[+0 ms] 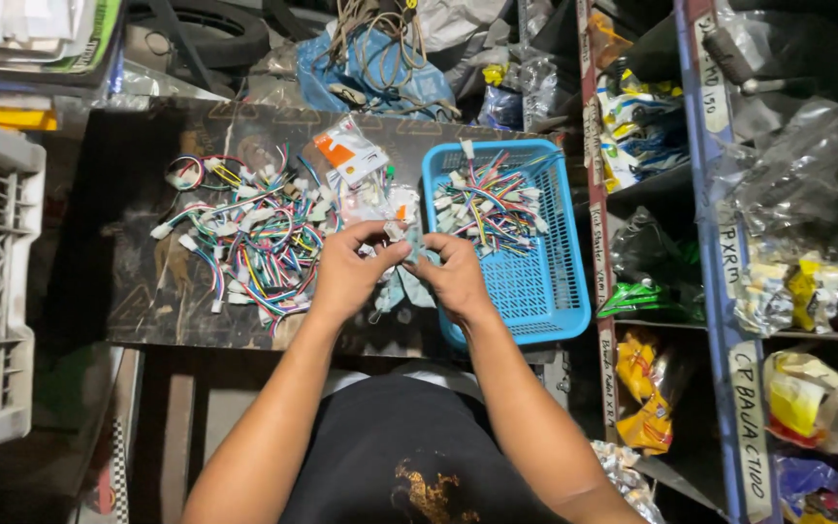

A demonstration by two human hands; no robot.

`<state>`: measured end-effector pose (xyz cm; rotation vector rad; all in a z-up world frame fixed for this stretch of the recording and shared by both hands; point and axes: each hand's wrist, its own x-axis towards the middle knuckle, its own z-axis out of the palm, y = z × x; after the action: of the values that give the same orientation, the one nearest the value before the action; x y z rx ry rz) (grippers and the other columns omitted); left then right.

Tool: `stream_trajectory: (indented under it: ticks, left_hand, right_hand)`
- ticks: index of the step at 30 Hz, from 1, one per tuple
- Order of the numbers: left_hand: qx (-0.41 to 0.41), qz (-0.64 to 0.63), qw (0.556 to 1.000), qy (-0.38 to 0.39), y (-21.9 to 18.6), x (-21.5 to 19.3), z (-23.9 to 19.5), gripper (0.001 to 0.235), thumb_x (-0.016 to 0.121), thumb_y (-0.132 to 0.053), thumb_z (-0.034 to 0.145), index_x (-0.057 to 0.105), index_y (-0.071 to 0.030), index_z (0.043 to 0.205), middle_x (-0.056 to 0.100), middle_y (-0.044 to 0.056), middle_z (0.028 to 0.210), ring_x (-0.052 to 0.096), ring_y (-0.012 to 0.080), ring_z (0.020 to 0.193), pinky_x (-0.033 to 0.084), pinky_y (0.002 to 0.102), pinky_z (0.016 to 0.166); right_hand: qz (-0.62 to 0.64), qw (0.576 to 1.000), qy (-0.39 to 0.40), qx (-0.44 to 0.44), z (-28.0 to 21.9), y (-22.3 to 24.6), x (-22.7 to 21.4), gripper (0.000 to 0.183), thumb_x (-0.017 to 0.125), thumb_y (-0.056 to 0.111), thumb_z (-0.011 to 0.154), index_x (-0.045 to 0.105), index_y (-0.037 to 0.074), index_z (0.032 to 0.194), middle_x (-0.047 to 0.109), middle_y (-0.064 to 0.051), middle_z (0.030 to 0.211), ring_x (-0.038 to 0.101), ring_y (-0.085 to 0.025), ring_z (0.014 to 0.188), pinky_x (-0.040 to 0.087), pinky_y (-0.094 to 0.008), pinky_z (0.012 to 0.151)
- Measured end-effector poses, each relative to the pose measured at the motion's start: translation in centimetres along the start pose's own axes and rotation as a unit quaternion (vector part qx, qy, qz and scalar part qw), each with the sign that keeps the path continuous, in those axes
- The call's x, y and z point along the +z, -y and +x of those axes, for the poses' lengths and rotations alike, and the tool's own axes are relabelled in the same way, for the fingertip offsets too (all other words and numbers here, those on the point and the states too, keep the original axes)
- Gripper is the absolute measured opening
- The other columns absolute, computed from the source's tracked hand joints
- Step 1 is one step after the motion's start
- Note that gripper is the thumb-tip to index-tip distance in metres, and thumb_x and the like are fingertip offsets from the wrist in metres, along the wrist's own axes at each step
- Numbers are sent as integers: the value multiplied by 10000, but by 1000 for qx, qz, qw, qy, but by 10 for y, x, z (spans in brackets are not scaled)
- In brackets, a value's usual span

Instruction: The person wipes individual wire harnesses with a cloth, handling them one at a time from a pile on the table and placing them into a blue basket. The person repeatedly picks up a harness, wipes it, and deposits it into the basket.

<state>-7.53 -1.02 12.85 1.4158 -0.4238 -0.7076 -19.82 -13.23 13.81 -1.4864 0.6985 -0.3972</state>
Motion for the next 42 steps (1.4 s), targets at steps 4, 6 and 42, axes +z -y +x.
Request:
stream_trajectory:
  ticks: [4, 6, 42]
  left_hand:
    - [-18, 34, 999, -23, -5, 14, 1, 243, 906, -171, 772, 805, -115, 986, 647, 21, 727, 529, 18, 607, 477, 149, 516]
    - [-25, 71, 997, -24, -1, 23, 1, 221, 895, -160, 757, 814, -116, 958, 701, 36, 733, 584, 51, 649, 494, 190, 526]
    - [-37, 11, 998, -50, -21, 60, -7, 251, 854, -225, 859, 795, -35, 1013, 726, 100, 739, 654, 127, 686, 537, 233, 597]
  right_hand:
    - [-67, 997, 29, -28, 3, -1, -25, 123, 834, 127, 787, 779, 71, 882, 724, -21, 779, 577, -93, 807, 524, -305, 788]
    - [-141, 989, 26, -43, 1, 17, -33, 102, 836, 136, 796, 799, 98, 883, 755, -33, 765, 628, -73, 806, 538, -309, 797]
    - [-111, 989, 85, -55, 0, 50, -60, 318, 918, 272, 718, 635, 142, 650, 536, 60, 530, 441, -68, 557, 345, -249, 514]
